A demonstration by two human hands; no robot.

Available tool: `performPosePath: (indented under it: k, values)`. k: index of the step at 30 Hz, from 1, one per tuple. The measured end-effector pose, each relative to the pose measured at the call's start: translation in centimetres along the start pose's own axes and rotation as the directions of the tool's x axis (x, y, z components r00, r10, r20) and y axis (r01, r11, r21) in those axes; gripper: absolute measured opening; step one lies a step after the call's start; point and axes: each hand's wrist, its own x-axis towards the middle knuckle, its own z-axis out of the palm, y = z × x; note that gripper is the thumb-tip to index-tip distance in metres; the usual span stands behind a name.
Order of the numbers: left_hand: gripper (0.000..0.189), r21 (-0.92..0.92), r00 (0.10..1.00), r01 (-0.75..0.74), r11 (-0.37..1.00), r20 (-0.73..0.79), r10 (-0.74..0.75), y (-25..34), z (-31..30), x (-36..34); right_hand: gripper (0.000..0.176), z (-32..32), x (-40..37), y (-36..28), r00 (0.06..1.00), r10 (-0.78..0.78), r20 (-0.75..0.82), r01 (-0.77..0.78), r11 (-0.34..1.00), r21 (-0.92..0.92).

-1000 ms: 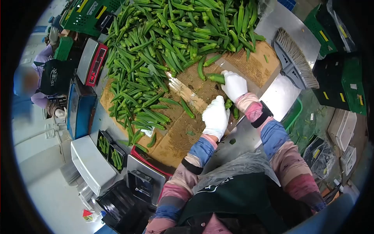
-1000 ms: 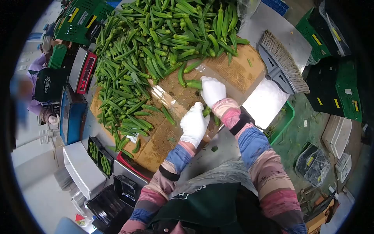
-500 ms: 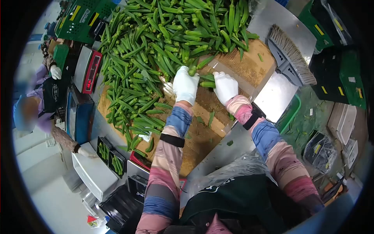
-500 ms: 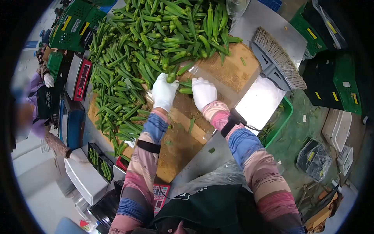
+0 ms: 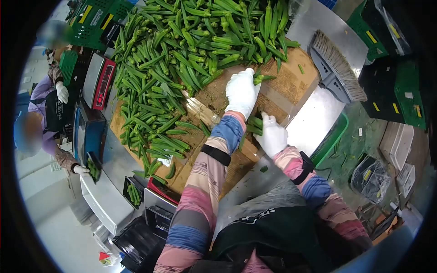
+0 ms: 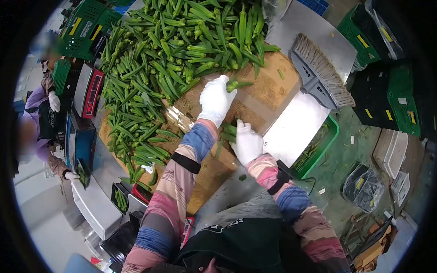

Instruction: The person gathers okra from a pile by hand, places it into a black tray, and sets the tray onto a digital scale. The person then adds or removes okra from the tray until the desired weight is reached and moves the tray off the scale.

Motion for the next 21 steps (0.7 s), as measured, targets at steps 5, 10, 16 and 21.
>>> performPosePath:
  k: [5,10,16,21]
  values:
    - [0.033,0.035,0.999,-0.024,0.999,0.049,0.022,0.6,0.0,-0.9,0.061,-0.1,0.9,-0.3,0.996,0.019,0.09,-0.013,0.998,-0.061]
    - [0.028,-0.815,0.96,0.278,0.508,0.241,-0.14,-5.0,-5.3,-5.0,0.054,-0.3,0.0,5.2,0.978,-0.054,0.201,-0.108,0.694,0.711]
    - [0.045,-0.64,0.718,0.665,-0.386,0.69,0.092,-3.5,-9.9,-17.1,0.038,-5.5,-2.4,5.3,0.717,-0.346,0.605,-0.672,-0.115,0.731]
    - [0.055,-0.593,0.806,0.498,-0.632,0.586,0.086,-0.9,-9.5,-24.2,0.036,-4.2,-4.9,3.5,0.71,-0.3,0.637,-0.668,0.001,0.744]
